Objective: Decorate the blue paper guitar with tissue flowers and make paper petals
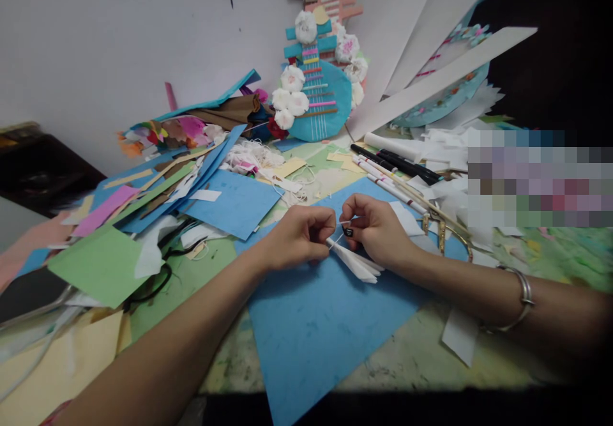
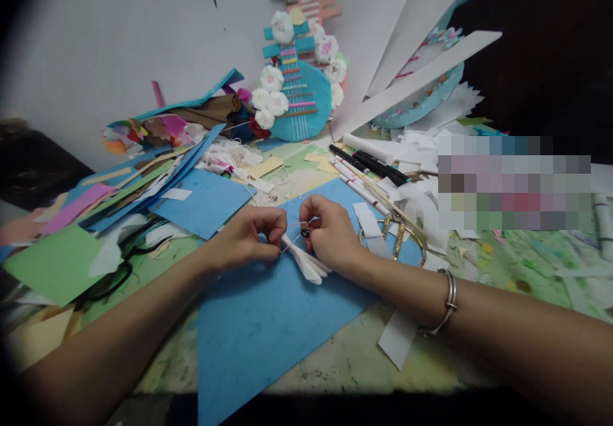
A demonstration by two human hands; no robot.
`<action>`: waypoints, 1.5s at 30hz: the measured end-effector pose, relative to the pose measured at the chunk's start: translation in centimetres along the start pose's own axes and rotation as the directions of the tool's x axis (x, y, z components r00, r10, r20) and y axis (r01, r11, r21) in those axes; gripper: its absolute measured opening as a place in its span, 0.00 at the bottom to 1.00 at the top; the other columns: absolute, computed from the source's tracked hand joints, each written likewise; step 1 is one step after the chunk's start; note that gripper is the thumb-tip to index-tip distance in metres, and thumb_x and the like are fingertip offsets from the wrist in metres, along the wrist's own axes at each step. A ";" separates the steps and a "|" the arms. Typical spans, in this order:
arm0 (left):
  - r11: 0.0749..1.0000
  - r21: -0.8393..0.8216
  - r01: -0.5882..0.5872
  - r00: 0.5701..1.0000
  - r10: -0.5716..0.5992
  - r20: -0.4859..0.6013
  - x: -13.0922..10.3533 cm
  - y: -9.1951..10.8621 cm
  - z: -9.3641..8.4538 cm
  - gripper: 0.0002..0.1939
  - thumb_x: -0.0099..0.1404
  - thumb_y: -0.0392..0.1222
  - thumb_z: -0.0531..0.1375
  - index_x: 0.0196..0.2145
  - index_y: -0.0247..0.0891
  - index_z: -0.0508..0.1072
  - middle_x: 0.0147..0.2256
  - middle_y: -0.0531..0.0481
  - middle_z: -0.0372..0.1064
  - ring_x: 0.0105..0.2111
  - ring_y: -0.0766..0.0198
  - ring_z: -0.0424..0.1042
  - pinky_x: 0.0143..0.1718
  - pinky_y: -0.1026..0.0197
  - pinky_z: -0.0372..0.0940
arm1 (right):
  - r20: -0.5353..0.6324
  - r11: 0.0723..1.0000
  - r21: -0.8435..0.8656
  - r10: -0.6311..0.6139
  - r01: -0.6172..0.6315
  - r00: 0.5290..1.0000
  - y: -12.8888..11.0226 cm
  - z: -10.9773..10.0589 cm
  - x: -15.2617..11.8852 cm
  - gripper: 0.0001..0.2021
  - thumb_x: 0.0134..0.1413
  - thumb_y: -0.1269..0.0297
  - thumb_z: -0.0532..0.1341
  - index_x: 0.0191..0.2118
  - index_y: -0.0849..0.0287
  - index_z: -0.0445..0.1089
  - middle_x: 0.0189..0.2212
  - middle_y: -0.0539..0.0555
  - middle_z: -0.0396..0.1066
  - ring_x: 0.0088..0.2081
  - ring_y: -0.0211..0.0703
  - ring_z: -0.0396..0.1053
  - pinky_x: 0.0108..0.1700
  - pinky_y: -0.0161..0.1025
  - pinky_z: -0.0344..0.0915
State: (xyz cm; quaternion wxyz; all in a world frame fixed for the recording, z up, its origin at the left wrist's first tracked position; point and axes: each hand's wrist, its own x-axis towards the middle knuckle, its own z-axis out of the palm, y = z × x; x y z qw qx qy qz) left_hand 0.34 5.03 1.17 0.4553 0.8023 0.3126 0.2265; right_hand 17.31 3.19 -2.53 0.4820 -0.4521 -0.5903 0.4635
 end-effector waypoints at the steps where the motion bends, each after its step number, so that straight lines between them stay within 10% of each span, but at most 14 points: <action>1: 1.000 -0.006 0.008 1.000 -0.008 0.008 0.0 0.1 0.0 0.11 0.43 0.24 0.55 0.19 0.36 0.56 0.17 0.61 0.52 0.18 0.75 0.55 0.21 0.69 0.52 | 0.002 1.000 0.016 0.005 -0.005 1.000 0.0 0.0 0.0 0.11 0.30 0.79 0.51 0.25 0.57 0.58 0.16 0.44 0.59 0.16 0.33 0.60 0.17 0.31 0.54; 16: 0.987 -0.137 0.086 0.996 -0.089 -0.013 -0.2 -0.5 -0.6 0.09 0.48 0.29 0.60 0.23 0.35 0.61 0.23 0.54 0.67 0.24 0.68 0.71 0.27 0.66 0.66 | 0.031 1.000 0.005 -0.010 0.010 0.999 -0.4 -0.1 -0.2 0.08 0.43 0.75 0.57 0.32 0.58 0.61 0.28 0.46 0.64 0.18 0.31 0.65 0.18 0.32 0.60; 23: 0.849 -0.254 0.463 0.880 -0.473 0.024 -0.1 -1.2 -1.9 0.17 0.54 0.50 0.63 0.29 0.30 0.70 0.19 0.50 0.69 0.18 0.67 0.69 0.20 0.66 0.66 | 0.050 0.967 0.230 -0.128 0.113 0.991 -0.5 0.2 -0.6 0.08 0.51 0.70 0.57 0.38 0.56 0.58 0.31 0.47 0.60 0.27 0.36 0.71 0.33 0.40 0.71; 29: 0.805 -0.487 0.340 0.940 -0.279 0.195 -0.1 -1.7 -1.7 0.18 0.53 0.47 0.66 0.35 0.28 0.73 0.29 0.42 0.74 0.27 0.65 0.73 0.29 0.66 0.66 | 0.166 0.959 0.108 -0.276 0.261 0.947 -1.2 0.1 -1.3 0.07 0.52 0.75 0.54 0.37 0.57 0.59 0.31 0.50 0.65 0.35 0.38 0.70 0.41 0.41 0.67; 36: 0.763 -0.617 0.194 0.951 -0.301 -0.073 0.0 -1.3 -2.0 0.22 0.47 0.41 0.70 0.39 0.33 0.71 0.32 0.47 0.72 0.27 0.62 0.75 0.29 0.62 0.67 | -0.140 0.952 0.208 -0.196 0.223 0.970 -1.2 -0.2 -1.0 0.10 0.50 0.70 0.57 0.38 0.54 0.55 0.33 0.47 0.59 0.27 0.34 0.67 0.27 0.35 0.64; 45: 0.815 -0.504 0.286 0.954 -0.291 0.072 0.0 -0.6 -1.4 0.23 0.43 0.44 0.71 0.36 0.31 0.72 0.26 0.51 0.70 0.21 0.70 0.68 0.21 0.69 0.59 | -0.036 0.951 0.268 -0.151 0.155 0.988 -1.5 -0.5 -0.2 0.28 0.46 0.67 0.63 0.53 0.51 0.54 0.39 0.51 0.62 0.32 0.35 0.67 0.32 0.35 0.66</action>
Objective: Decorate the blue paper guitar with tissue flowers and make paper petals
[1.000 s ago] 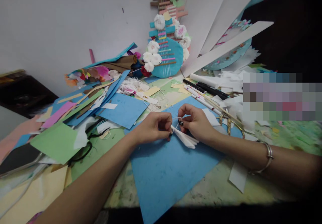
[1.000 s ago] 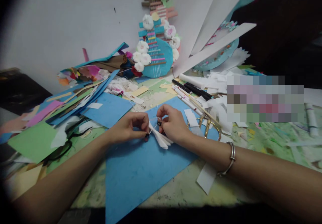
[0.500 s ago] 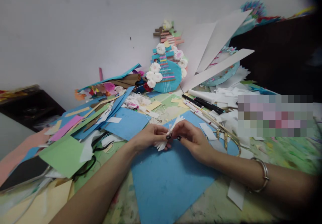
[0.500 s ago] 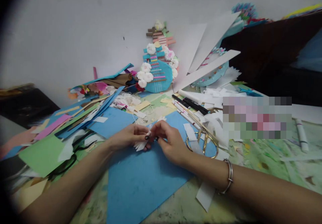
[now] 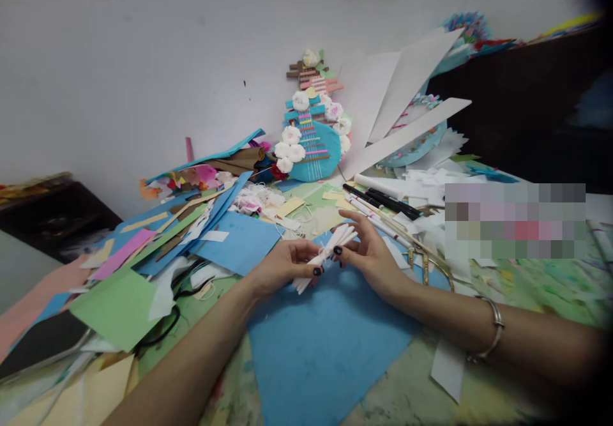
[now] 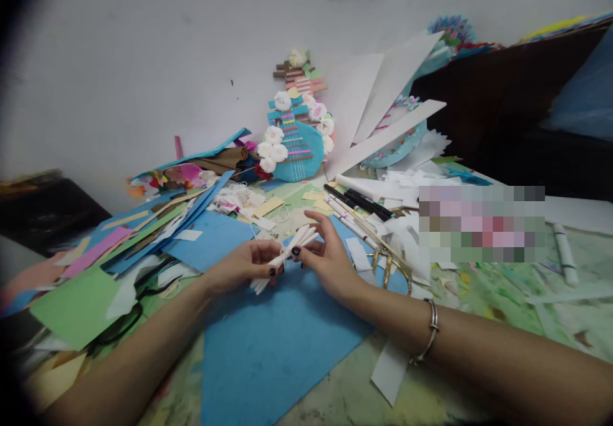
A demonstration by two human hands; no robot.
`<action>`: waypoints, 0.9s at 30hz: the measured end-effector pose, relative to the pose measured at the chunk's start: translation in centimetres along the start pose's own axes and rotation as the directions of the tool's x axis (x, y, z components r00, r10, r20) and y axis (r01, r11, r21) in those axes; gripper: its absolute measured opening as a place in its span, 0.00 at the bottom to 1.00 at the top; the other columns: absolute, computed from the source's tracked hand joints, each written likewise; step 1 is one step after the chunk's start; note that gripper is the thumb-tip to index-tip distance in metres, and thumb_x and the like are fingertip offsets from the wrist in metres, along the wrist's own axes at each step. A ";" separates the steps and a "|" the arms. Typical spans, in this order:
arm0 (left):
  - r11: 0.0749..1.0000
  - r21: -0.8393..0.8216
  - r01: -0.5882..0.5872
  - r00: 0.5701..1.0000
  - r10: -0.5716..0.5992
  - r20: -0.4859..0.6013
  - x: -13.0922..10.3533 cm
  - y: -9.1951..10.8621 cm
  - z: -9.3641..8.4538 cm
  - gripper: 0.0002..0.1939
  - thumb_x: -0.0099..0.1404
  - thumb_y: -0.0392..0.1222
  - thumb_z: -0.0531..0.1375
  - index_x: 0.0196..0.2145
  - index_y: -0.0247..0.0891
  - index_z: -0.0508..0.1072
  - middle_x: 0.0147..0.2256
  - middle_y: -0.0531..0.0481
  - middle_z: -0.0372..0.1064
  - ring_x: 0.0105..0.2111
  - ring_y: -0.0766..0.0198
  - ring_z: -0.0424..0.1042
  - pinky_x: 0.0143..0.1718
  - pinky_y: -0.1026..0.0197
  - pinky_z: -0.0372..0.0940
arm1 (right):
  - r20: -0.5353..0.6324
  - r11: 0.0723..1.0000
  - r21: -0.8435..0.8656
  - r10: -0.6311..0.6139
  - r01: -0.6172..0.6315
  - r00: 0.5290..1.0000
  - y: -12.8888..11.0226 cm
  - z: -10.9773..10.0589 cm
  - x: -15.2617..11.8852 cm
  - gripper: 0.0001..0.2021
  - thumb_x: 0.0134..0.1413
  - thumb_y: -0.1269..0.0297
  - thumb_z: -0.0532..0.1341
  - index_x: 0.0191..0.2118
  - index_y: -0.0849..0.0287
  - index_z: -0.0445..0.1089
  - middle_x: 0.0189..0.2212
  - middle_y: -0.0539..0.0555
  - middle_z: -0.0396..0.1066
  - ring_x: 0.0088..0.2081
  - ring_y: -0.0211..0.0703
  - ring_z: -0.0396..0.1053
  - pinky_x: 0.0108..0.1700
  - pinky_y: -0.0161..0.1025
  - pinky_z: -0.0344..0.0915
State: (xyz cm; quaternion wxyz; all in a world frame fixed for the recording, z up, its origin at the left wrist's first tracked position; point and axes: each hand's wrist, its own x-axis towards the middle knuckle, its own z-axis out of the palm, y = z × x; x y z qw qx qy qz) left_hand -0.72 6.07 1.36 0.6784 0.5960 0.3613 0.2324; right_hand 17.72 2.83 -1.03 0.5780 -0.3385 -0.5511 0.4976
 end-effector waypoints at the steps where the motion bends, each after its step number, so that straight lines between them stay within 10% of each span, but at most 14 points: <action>1: 1.000 0.021 -0.004 1.000 0.004 0.005 0.0 -0.1 0.0 0.22 0.45 0.45 0.70 0.36 0.31 0.72 0.26 0.51 0.69 0.20 0.71 0.67 0.20 0.70 0.57 | 0.008 1.000 -0.022 -0.016 0.016 1.000 -0.1 -0.1 0.0 0.28 0.45 0.68 0.63 0.53 0.51 0.55 0.39 0.51 0.63 0.32 0.36 0.67 0.34 0.35 0.66; 14: 0.996 0.010 -0.093 0.967 0.093 -0.238 0.2 -0.1 -0.6 0.17 0.57 0.46 0.62 0.41 0.33 0.72 0.24 0.51 0.69 0.16 0.76 0.58 0.16 0.72 0.48 | -0.030 0.936 -0.352 -0.039 0.026 0.999 0.7 -1.0 0.3 0.08 0.46 0.68 0.62 0.36 0.60 0.71 0.28 0.51 0.71 0.28 0.37 0.68 0.32 0.37 0.65; 27: 0.921 0.277 -0.274 0.882 0.355 -0.309 -0.3 0.6 -0.3 0.13 0.49 0.37 0.68 0.34 0.32 0.75 0.30 0.48 0.75 0.27 0.65 0.74 0.32 0.64 0.70 | -0.003 0.803 -0.593 -0.078 0.061 0.997 0.5 -0.9 0.3 0.08 0.48 0.69 0.61 0.35 0.56 0.75 0.34 0.52 0.76 0.35 0.44 0.72 0.40 0.41 0.65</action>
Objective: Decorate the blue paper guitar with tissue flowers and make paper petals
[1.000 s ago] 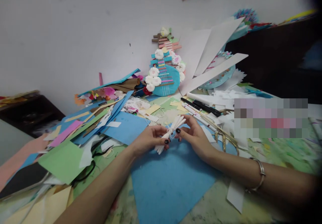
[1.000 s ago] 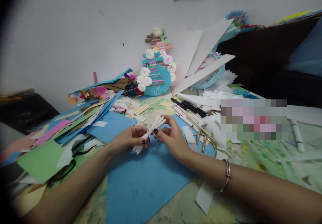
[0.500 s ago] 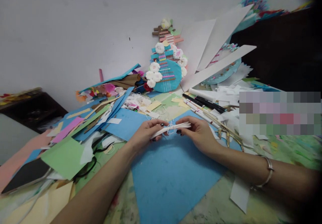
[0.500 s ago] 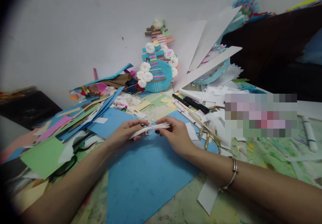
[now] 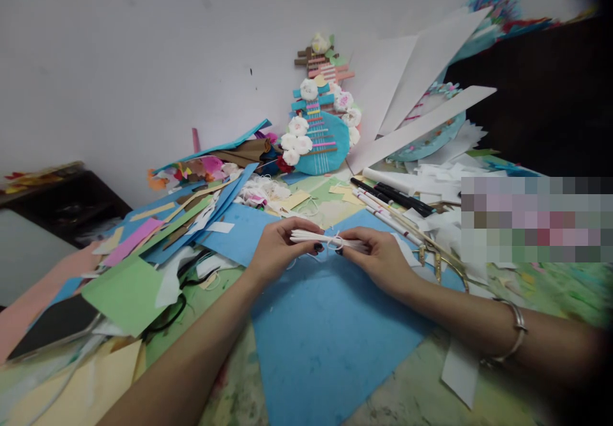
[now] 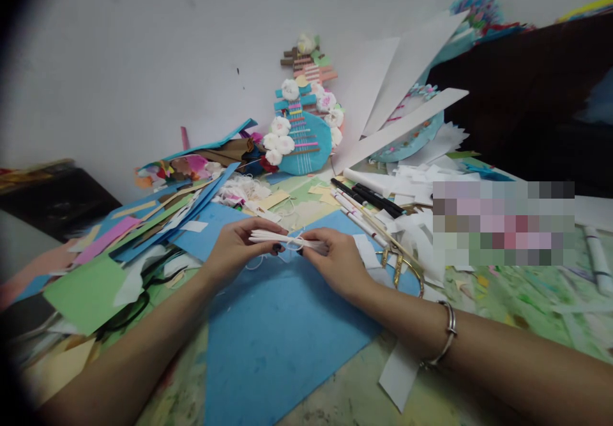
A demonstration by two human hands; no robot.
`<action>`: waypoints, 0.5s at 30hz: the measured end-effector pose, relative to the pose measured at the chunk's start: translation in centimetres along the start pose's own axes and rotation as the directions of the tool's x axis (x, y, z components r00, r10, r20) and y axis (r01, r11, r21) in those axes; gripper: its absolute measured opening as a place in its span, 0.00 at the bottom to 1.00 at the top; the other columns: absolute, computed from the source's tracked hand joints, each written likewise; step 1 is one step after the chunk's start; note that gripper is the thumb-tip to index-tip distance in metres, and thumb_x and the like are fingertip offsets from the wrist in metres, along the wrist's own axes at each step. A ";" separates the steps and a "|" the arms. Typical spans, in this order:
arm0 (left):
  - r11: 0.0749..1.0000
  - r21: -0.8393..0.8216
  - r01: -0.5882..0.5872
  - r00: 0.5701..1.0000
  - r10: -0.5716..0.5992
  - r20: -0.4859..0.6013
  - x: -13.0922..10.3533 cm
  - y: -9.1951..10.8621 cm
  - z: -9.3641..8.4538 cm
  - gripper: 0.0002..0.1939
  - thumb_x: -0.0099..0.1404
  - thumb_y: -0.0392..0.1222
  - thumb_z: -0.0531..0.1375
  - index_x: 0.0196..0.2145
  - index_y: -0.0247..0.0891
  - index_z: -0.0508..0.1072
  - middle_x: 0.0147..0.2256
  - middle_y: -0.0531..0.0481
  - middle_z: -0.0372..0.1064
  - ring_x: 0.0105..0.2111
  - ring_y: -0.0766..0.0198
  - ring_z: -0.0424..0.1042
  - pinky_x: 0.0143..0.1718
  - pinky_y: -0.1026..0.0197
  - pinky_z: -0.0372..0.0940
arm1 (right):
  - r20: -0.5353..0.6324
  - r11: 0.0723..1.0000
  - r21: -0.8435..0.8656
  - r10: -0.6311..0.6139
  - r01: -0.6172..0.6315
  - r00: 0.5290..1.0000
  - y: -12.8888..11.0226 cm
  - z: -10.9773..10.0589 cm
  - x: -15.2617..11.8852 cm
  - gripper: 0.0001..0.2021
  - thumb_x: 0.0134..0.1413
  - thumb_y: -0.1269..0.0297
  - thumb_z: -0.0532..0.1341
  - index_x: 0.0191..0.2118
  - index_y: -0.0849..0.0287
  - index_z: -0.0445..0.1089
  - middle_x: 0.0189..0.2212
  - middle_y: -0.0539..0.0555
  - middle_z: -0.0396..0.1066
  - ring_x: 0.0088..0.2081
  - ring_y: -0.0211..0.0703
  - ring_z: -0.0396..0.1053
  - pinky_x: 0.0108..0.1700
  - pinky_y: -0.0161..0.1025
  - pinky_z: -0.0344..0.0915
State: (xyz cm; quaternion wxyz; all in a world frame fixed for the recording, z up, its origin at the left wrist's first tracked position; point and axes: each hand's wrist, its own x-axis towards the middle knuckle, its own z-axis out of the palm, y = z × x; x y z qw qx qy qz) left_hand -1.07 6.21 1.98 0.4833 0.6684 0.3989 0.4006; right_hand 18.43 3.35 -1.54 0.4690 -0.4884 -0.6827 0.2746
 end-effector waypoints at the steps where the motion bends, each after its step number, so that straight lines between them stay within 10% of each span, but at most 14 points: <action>1: 1.000 -0.026 0.001 1.000 0.000 0.009 0.0 0.0 0.0 0.13 0.49 0.37 0.68 0.34 0.32 0.74 0.30 0.47 0.75 0.27 0.64 0.75 0.32 0.63 0.71 | 0.002 1.000 0.021 -0.005 0.005 1.000 0.1 0.0 0.0 0.08 0.48 0.68 0.61 0.35 0.56 0.75 0.34 0.52 0.77 0.36 0.45 0.72 0.41 0.41 0.65; 15: 0.997 -0.072 0.007 1.000 -0.009 -0.026 -0.4 0.5 -0.2 0.12 0.49 0.40 0.68 0.30 0.31 0.72 0.27 0.46 0.76 0.28 0.58 0.77 0.31 0.59 0.74 | -0.020 0.976 -0.095 -0.201 0.198 0.979 -0.3 0.1 -0.5 0.09 0.53 0.72 0.58 0.36 0.57 0.75 0.31 0.53 0.77 0.33 0.42 0.73 0.37 0.39 0.65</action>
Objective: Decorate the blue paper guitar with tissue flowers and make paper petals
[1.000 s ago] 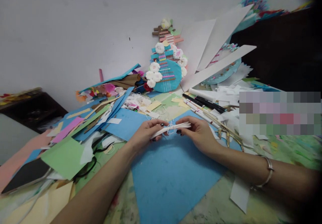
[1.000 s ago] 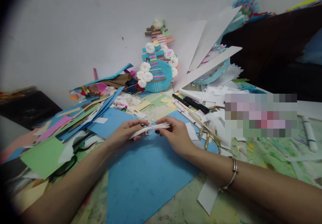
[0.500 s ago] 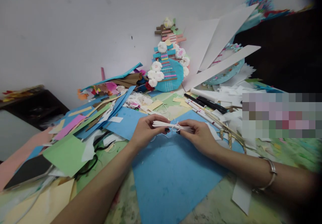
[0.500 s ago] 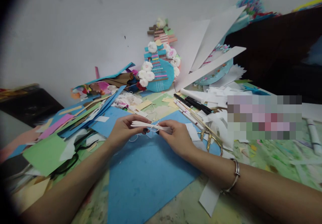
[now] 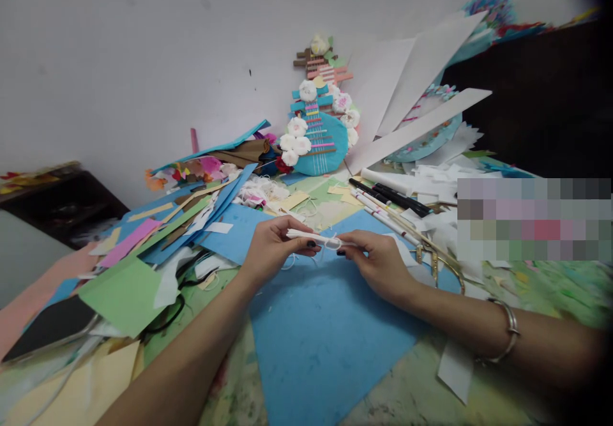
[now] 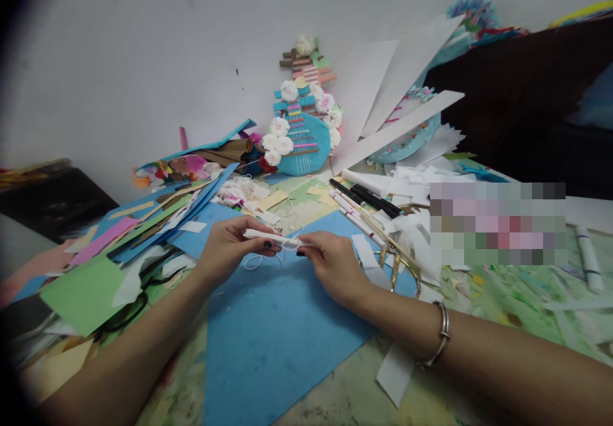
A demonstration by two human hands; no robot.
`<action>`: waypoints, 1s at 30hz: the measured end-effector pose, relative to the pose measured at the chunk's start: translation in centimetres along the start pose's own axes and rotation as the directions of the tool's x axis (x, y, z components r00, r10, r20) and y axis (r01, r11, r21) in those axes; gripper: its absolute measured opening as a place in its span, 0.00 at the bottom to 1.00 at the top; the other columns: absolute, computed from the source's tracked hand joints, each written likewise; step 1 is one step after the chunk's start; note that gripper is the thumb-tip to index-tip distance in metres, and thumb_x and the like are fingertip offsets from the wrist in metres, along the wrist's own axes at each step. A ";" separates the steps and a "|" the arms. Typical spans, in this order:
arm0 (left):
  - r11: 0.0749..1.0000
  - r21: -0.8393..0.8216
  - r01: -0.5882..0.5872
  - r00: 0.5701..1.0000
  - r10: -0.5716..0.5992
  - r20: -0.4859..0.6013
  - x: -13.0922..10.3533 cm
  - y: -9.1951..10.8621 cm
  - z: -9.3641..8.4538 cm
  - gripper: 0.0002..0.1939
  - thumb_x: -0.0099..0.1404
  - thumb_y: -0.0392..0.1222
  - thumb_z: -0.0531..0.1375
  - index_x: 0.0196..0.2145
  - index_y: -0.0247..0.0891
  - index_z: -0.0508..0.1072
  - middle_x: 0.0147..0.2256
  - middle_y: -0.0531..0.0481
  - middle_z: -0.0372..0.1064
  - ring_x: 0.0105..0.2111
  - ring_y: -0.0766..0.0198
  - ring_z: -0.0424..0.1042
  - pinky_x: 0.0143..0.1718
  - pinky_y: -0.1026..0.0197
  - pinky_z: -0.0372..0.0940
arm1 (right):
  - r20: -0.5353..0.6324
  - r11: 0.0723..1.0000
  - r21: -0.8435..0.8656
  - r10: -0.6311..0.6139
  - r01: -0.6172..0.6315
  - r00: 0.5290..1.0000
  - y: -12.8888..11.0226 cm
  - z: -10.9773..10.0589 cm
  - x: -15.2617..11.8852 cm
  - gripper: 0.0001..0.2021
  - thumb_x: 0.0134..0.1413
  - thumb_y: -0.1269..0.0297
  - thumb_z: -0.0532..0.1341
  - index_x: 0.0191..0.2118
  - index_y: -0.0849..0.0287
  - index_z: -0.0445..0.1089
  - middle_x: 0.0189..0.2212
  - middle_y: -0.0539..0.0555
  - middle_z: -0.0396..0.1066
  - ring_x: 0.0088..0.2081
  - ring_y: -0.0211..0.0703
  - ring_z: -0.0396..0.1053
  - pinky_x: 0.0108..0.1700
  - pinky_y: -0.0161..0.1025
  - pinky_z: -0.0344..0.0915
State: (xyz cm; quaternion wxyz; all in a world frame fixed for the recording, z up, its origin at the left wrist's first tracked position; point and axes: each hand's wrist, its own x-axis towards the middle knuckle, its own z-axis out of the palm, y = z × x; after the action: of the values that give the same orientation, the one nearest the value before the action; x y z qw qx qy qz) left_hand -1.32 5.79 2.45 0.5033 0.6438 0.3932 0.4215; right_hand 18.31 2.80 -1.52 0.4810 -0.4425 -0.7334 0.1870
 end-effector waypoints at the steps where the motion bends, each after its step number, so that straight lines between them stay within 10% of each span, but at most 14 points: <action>1: 0.999 0.042 0.003 1.000 -0.003 0.004 0.0 0.1 -0.1 0.12 0.50 0.41 0.67 0.30 0.32 0.72 0.27 0.46 0.76 0.27 0.58 0.77 0.30 0.60 0.74 | 0.000 1.000 -0.022 -0.018 0.018 1.000 -0.1 -0.1 0.0 0.09 0.54 0.72 0.57 0.36 0.58 0.74 0.31 0.53 0.76 0.33 0.42 0.72 0.37 0.38 0.65; 12: 0.814 0.571 -0.102 0.986 0.008 0.165 0.2 0.5 -1.2 0.13 0.55 0.47 0.63 0.25 0.33 0.76 0.17 0.52 0.68 0.14 0.72 0.65 0.17 0.71 0.57 | -0.013 0.977 -0.163 -0.143 0.139 0.990 -0.5 -0.5 -0.2 0.09 0.56 0.76 0.54 0.37 0.62 0.72 0.32 0.56 0.73 0.34 0.41 0.70 0.37 0.38 0.65; 17: 0.966 0.219 0.140 0.887 -0.221 0.407 0.1 0.7 -1.1 0.26 0.54 0.59 0.61 0.37 0.31 0.73 0.25 0.46 0.72 0.21 0.64 0.71 0.20 0.67 0.62 | 0.012 0.927 -0.215 -0.313 0.308 0.950 -0.9 -1.4 0.1 0.12 0.58 0.77 0.52 0.39 0.61 0.72 0.33 0.57 0.73 0.35 0.41 0.68 0.38 0.38 0.66; 23: 0.917 -0.071 0.393 0.694 -0.245 0.677 -0.8 -0.8 1.0 0.25 0.60 0.58 0.57 0.41 0.30 0.70 0.28 0.42 0.72 0.24 0.62 0.72 0.26 0.63 0.65 | 0.038 0.813 -0.291 -0.517 0.505 0.855 -1.2 -2.3 0.6 0.12 0.57 0.76 0.54 0.37 0.58 0.74 0.36 0.56 0.73 0.40 0.43 0.63 0.42 0.42 0.65; 26: 0.881 -0.191 0.432 0.718 -0.209 0.664 -0.9 -1.6 1.8 0.21 0.60 0.53 0.59 0.40 0.31 0.71 0.23 0.51 0.65 0.20 0.69 0.67 0.21 0.68 0.60 | 0.136 0.771 -0.337 -0.528 0.540 0.838 -1.9 -2.7 0.7 0.13 0.56 0.74 0.56 0.44 0.58 0.72 0.45 0.58 0.70 0.47 0.47 0.61 0.47 0.47 0.64; 30: 0.870 -0.329 0.367 0.856 -0.178 0.485 -0.4 -1.4 1.6 0.15 0.61 0.47 0.59 0.41 0.33 0.68 0.21 0.56 0.57 0.16 0.74 0.58 0.16 0.71 0.52 | 0.119 0.807 -0.515 -0.267 0.290 0.956 -3.2 -4.8 1.4 0.20 0.53 0.77 0.54 0.53 0.64 0.63 0.51 0.64 0.64 0.52 0.51 0.59 0.50 0.49 0.61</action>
State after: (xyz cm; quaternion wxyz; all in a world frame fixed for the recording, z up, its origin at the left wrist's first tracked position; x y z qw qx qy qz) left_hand -0.06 5.14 0.77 0.7580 0.5379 0.2609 0.2607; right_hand 20.81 1.51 3.75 0.3481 -0.4410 -0.8229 -0.0846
